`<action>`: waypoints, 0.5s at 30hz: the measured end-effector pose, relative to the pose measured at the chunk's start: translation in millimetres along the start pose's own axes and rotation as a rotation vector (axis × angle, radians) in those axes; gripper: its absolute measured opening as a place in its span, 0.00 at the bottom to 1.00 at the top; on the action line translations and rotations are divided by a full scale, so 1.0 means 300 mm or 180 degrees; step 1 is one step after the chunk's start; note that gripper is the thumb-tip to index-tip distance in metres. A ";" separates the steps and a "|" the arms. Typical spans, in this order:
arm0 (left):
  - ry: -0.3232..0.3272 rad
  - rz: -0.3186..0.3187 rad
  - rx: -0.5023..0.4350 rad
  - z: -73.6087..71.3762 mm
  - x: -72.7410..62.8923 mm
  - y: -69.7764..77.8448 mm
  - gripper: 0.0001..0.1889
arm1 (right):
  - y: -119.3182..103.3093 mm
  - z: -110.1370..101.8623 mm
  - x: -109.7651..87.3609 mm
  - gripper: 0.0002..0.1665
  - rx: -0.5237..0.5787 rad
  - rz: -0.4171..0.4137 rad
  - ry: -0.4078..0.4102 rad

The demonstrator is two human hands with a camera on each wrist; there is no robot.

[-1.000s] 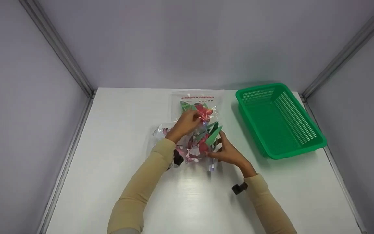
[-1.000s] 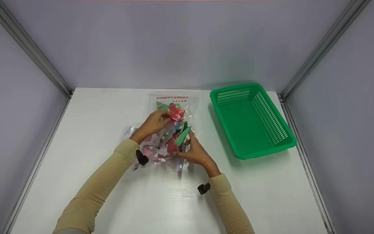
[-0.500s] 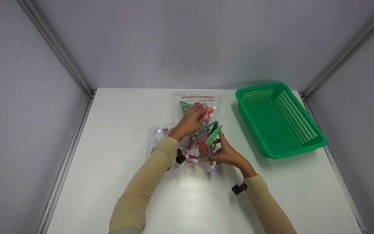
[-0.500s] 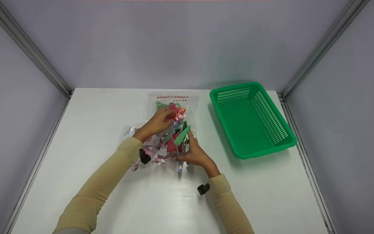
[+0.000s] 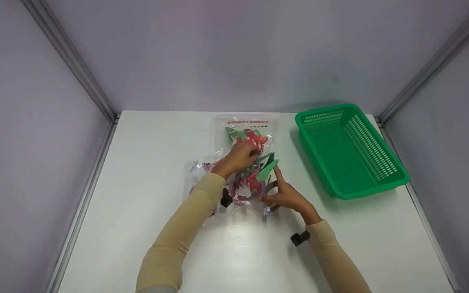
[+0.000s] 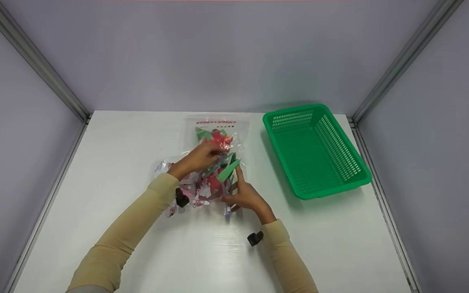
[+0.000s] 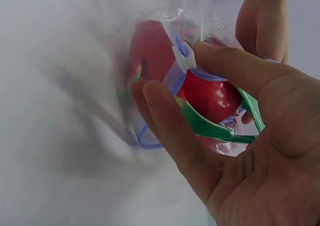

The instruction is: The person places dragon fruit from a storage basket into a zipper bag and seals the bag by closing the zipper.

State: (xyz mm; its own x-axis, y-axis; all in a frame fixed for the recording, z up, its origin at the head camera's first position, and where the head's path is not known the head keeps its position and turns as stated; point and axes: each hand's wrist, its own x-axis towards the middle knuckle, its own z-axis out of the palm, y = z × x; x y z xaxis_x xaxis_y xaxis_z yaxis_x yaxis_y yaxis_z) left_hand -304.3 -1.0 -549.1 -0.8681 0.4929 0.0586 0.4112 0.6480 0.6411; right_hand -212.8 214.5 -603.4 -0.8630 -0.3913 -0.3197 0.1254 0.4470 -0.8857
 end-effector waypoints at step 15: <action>0.0015 -0.0333 -0.0192 0.007 -0.003 0.003 0.11 | 0.006 0.003 0.007 0.76 -0.0153 -0.0040 0.0018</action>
State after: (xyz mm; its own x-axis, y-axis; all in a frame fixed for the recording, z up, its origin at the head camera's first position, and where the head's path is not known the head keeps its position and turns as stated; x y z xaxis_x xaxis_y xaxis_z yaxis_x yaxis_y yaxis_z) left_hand -302.7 0.3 -550.2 -0.9068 0.4214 -0.0075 0.3009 0.6596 0.6887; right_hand -213.9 213.8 -606.0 -0.8670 -0.3927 -0.3067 0.0911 0.4802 -0.8724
